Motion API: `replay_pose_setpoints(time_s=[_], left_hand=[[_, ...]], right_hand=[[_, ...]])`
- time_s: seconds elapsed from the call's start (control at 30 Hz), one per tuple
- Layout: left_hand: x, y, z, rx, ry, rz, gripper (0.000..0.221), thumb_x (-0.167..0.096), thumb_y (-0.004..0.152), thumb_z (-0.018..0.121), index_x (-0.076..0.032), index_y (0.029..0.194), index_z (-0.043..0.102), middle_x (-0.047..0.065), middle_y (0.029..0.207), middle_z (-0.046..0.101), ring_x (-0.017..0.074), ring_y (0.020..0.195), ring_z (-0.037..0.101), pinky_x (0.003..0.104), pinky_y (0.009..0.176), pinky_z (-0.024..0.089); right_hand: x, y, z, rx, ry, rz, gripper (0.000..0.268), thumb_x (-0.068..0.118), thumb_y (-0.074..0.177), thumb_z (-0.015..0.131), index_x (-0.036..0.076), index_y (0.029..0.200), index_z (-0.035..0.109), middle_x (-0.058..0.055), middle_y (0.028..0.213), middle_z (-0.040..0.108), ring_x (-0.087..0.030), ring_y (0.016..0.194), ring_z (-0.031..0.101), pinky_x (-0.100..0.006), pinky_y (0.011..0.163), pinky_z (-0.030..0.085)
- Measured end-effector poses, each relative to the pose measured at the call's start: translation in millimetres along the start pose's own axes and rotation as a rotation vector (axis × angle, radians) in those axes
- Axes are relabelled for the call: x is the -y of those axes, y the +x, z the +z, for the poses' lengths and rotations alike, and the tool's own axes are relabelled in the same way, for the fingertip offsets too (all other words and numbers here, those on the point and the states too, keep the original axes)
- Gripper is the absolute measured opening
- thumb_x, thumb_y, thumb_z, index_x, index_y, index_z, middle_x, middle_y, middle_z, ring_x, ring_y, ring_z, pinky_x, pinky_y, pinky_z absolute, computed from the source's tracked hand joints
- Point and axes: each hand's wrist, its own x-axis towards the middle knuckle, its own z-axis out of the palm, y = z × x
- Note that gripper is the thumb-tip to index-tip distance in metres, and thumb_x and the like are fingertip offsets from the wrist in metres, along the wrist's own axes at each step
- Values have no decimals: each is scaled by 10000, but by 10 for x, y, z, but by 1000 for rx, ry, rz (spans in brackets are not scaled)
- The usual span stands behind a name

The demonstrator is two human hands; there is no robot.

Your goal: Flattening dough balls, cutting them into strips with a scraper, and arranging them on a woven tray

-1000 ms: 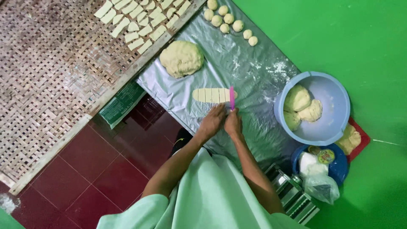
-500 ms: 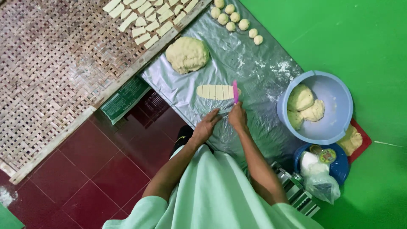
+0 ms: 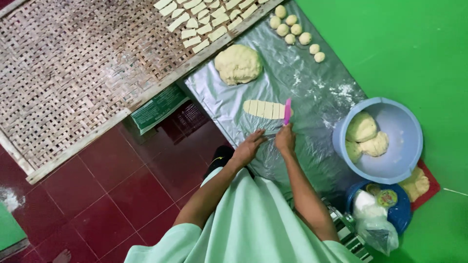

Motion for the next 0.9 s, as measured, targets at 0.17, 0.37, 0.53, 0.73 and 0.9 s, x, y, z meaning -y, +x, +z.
replay_pose_setpoints(time_s=[0.17, 0.37, 0.53, 0.73, 0.9], left_hand=[[65, -10, 7, 14, -36, -15, 425, -12, 976, 522, -117, 1385, 564, 199, 1575, 438, 445, 1472, 386, 531, 1212, 352], [-8, -12, -31, 0, -77, -18, 413, -15, 971, 505, -100, 1370, 564, 215, 1571, 437, 465, 1470, 372, 542, 1215, 343], [-48, 20, -49, -29, -78, 10, 421, 22, 941, 513, -67, 1347, 581, 255, 1535, 467, 504, 1438, 398, 555, 1204, 355], [-33, 9, -25, -66, -79, 18, 447, 53, 919, 523, -51, 1350, 581, 255, 1528, 474, 490, 1434, 407, 545, 1210, 354], [-62, 6, -52, -50, -69, 40, 445, 88, 880, 502, -23, 1299, 603, 258, 1518, 485, 487, 1424, 426, 535, 1203, 377]], right_hand=[[96, -176, -126, 24, -55, 27, 266, 261, 1079, 343, 68, 1224, 457, -328, 1015, 709, -515, 1035, 696, -611, 852, 568], [152, 51, -119, 52, -40, 40, 245, 223, 1037, 364, 79, 1227, 419, -320, 1051, 706, -516, 1043, 696, -613, 861, 571], [163, -222, -182, 49, -19, 44, 234, 242, 1054, 393, 88, 1227, 422, -320, 1068, 699, -518, 1071, 685, -607, 896, 568], [343, -97, -263, 63, 18, 44, 239, 245, 1063, 360, 77, 1216, 435, -305, 1042, 703, -514, 1026, 698, -608, 872, 574], [357, 104, -248, 35, 6, 35, 241, 255, 1070, 364, 65, 1205, 422, -319, 1028, 706, -520, 999, 706, -613, 818, 583]])
